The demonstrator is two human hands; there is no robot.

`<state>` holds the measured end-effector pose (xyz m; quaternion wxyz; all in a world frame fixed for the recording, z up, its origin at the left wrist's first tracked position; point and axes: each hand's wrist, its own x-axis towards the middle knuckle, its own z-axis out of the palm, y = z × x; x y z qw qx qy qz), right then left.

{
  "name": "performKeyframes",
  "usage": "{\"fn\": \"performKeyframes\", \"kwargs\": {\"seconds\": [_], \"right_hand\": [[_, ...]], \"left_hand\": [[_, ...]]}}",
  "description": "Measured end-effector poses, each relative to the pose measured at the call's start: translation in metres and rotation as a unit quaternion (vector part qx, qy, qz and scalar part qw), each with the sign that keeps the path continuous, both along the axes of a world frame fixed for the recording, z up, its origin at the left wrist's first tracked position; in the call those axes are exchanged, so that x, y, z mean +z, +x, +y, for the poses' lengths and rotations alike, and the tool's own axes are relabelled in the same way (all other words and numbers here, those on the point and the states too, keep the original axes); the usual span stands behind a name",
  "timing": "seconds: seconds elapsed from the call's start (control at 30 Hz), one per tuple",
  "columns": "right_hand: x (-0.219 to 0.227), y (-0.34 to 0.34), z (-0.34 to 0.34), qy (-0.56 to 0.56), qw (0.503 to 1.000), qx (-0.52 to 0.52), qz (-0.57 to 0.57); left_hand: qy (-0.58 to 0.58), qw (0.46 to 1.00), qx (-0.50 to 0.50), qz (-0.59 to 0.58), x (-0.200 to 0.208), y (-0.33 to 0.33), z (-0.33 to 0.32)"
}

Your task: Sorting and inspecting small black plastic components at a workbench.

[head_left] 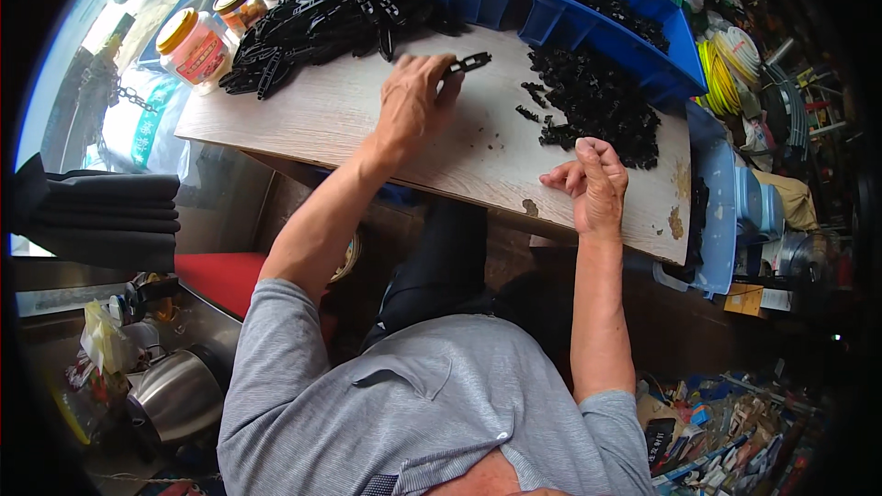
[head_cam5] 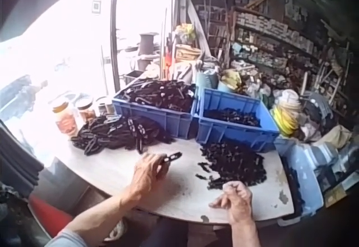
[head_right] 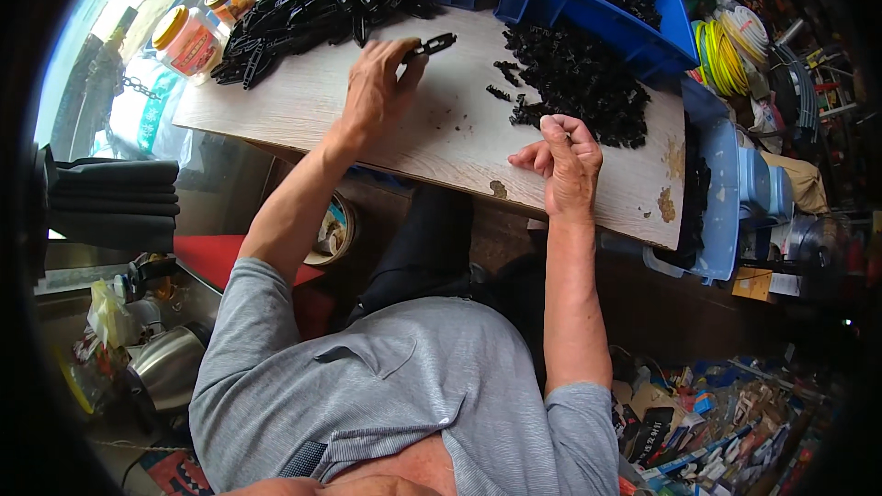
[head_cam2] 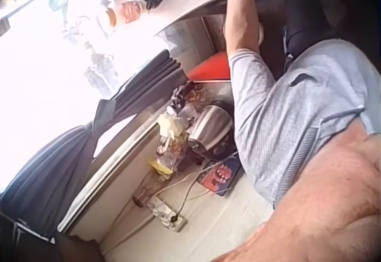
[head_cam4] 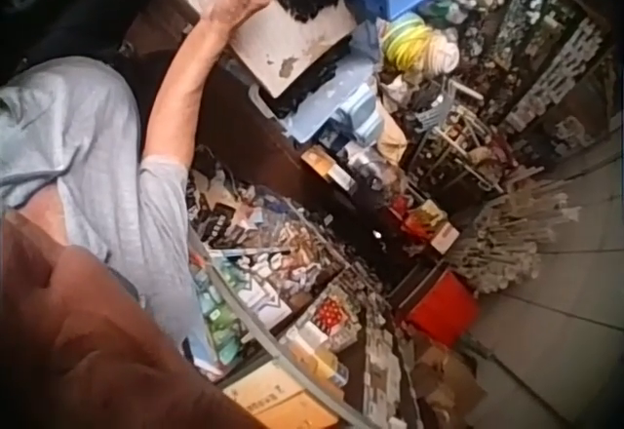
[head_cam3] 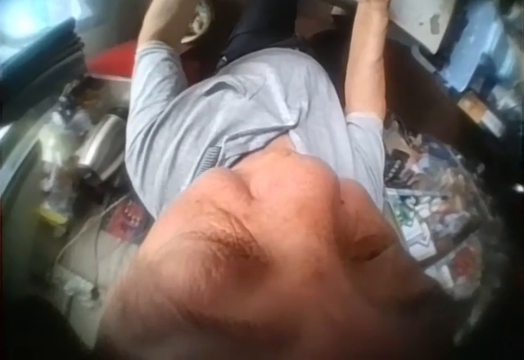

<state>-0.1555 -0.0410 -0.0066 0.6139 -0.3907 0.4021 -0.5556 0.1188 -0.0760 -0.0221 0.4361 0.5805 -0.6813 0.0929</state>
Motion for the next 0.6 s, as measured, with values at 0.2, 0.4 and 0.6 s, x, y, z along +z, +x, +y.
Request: {"fn": "performKeyframes", "kwargs": {"seconds": [0.2,0.4,0.6], "right_hand": [[-0.004,-0.004,-0.002,-0.021,1.0,0.01,-0.005],[-0.002,-0.001,0.005,-0.028,0.998,0.04,-0.04],[-0.007,-0.004,0.003,-0.009,0.999,0.018,-0.051]], "left_hand": [[0.197,0.803,-0.213,0.52,-0.006,-0.058,0.045],[0.245,0.746,-0.291,0.546,-0.001,-0.106,0.057],[0.26,0.751,-0.309,0.523,-0.001,-0.114,0.056]]}}
